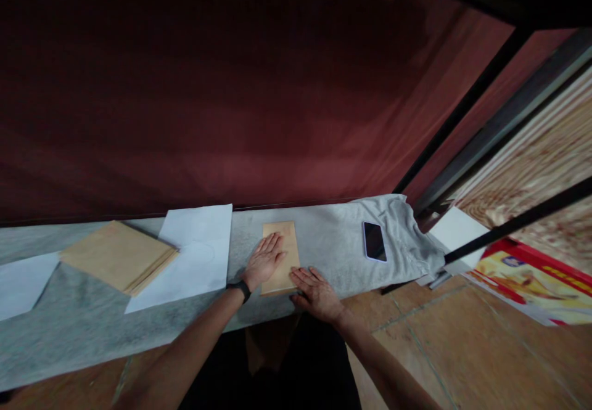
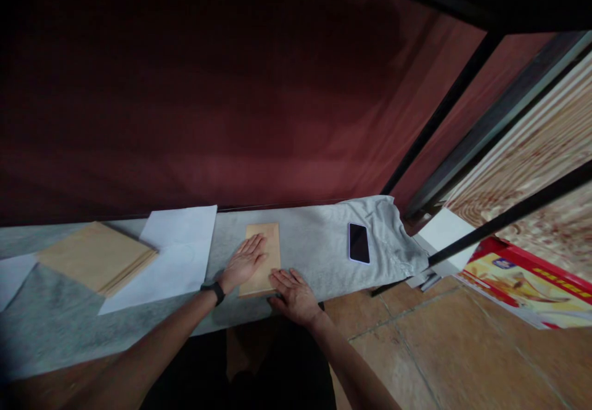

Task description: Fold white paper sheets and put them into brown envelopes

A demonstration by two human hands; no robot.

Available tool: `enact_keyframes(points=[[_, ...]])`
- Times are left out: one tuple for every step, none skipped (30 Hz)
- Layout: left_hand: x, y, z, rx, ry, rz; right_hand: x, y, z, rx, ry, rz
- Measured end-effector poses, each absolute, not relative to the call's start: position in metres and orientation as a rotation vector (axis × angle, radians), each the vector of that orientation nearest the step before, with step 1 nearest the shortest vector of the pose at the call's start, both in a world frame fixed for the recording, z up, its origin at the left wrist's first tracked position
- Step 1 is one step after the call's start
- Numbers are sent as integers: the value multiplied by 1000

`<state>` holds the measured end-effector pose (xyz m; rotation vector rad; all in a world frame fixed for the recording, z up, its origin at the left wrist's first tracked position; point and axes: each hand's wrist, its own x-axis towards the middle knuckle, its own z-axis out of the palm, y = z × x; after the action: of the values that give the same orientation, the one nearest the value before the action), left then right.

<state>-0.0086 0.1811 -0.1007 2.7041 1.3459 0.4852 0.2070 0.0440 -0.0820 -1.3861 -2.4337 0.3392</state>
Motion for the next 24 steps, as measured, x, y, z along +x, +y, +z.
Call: enact_keyframes(points=[[-7, 183, -100, 2700, 1360, 491, 207, 44, -81, -1391, -2423, 338], [-7, 183, -100, 2697, 1366, 493, 206, 44, -81, -1396, -2410, 334], [-7, 182, -100, 2696, 1361, 488, 206, 45, -81, -1401, -2394, 329], [-8, 180, -99, 2694, 1342, 474, 205, 45, -81, -1407, -2374, 324], [-11, 175, -99, 2693, 1308, 450, 204, 46, -82, -1415, -2351, 321], [-15, 170, -99, 2690, 1261, 424, 202, 46, -83, -1425, -2324, 321], [-20, 163, -98, 2683, 1205, 403, 201, 47, -84, -1437, -2292, 324], [-25, 156, -98, 2670, 1149, 396, 199, 48, -86, -1451, -2256, 330], [-31, 147, -97, 2650, 1101, 404, 197, 49, -87, -1468, -2217, 336], [-36, 138, -96, 2625, 1067, 428, 195, 51, -89, -1486, -2177, 339], [-41, 129, -96, 2597, 1058, 462, 193, 52, -90, -1502, -2138, 340], [-44, 119, -95, 2570, 1074, 501, 191, 53, -90, -1515, -2104, 338], [-47, 110, -95, 2554, 1105, 536, 189, 53, -91, -1523, -2076, 335], [-48, 102, -95, 2548, 1142, 565, 186, 53, -90, -1528, -2052, 330], [-48, 94, -94, 2554, 1176, 584, 184, 52, -90, -1536, -2025, 320], [-47, 87, -94, 2569, 1207, 594, 180, 50, -89, -1549, -2000, 303], [-46, 82, -94, 2590, 1234, 598, 175, 47, -89, -1567, -1977, 278], [-44, 78, -94, 2611, 1259, 598, 169, 43, -89, -1587, -1963, 248], [-42, 75, -94, 2631, 1281, 593, 162, 38, -89, -1601, -1965, 217], [-40, 72, -94, 2648, 1302, 589, 155, 33, -91, -1608, -1982, 189], [-38, 70, -94, 2661, 1323, 585, 147, 27, -92, -1601, -2017, 170], [-36, 68, -95, 2675, 1335, 583, 141, 22, -94, -1590, -2053, 158], [-34, 65, -96, 2691, 1336, 579, 135, 17, -96, -1584, -2079, 151], [-33, 63, -96, 2711, 1323, 572, 132, 13, -98, -1580, -2099, 144]])
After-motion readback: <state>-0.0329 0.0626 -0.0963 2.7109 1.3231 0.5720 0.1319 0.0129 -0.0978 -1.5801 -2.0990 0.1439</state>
